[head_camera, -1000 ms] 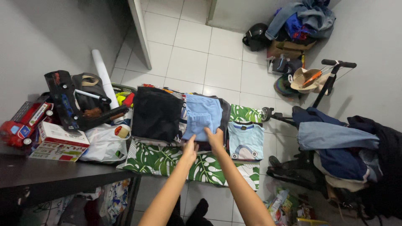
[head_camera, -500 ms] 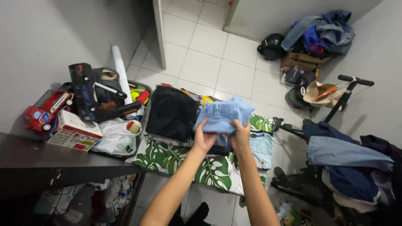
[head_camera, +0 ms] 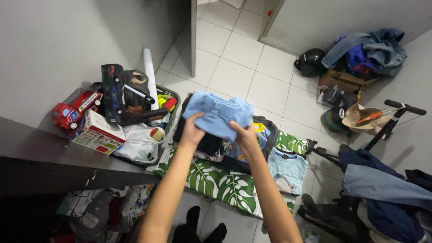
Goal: The person retrieves folded clothes from a dark wardrobe and places them onto a patterned surface. They handle various items including a yellow tiger-striped shirt, a black patterned shirt, a grey shirt, and several pairs of pants. The person stacks the clothes neatly on the surface, creating organized piles of folded garments.
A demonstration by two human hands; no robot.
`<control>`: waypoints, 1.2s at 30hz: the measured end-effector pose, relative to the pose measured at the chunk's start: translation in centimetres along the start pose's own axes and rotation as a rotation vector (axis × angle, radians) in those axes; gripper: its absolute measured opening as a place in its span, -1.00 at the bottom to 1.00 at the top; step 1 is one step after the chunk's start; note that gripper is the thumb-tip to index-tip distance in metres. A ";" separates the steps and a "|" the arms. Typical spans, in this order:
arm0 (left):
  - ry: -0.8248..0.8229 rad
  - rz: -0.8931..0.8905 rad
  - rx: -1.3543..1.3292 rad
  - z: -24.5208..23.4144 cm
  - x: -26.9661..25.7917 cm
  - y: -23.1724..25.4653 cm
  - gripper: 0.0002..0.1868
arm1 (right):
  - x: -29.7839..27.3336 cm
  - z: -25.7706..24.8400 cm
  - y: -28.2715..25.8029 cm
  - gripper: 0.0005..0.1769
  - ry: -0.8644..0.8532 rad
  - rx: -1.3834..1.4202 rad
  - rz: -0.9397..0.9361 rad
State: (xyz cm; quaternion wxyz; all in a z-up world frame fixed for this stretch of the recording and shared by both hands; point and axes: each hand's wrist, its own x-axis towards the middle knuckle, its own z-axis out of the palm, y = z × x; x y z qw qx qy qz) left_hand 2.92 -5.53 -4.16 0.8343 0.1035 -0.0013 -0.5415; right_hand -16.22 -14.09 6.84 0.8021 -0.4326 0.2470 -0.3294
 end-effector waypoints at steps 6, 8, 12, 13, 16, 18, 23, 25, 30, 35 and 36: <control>-0.019 0.129 0.145 -0.9 -0.4 4.7 -0.56 | 1.8 1.2 4.1 -0.45 -0.029 -0.029 -0.185; 0.055 0.130 0.161 -3.4 -1.3 4.8 -0.57 | 2.3 0.4 6.9 -0.41 0.058 -0.099 -0.085; 0.245 0.176 0.206 -9.1 -3.2 3.9 -0.50 | 1.8 -1.7 11.2 -0.22 0.163 -0.375 -0.011; 0.236 0.200 0.217 -10.1 -3.7 3.6 -0.48 | 1.6 -2.0 11.7 -0.21 0.147 -0.372 -0.035; 0.248 0.214 0.228 -11.1 -4.1 3.4 -0.45 | 0.9 -2.3 12.1 -0.19 0.128 -0.342 -0.067; 0.269 0.210 0.234 -11.5 -4.2 3.2 -0.44 | 0.7 -2.2 11.9 -0.21 0.152 -0.296 -0.040; 0.308 0.178 0.243 -11.6 -4.4 3.3 -0.43 | 0.0 -1.9 11.4 -0.21 0.140 -0.327 -0.049; 0.343 0.183 0.285 -11.2 -4.7 3.4 -0.40 | -0.3 -1.7 11.3 -0.22 0.139 -0.365 -0.047; 0.520 0.502 0.863 -6.3 -6.3 2.7 -0.32 | -1.3 0.0 9.7 -0.15 0.163 -0.640 -0.164; 0.535 1.081 1.916 2.1 -8.1 2.3 -0.28 | -2.9 3.5 8.1 0.00 0.340 -1.110 -0.445; 0.444 1.053 2.017 2.8 -7.7 2.3 -0.37 | -3.0 3.8 8.0 -0.02 0.341 -1.258 -0.494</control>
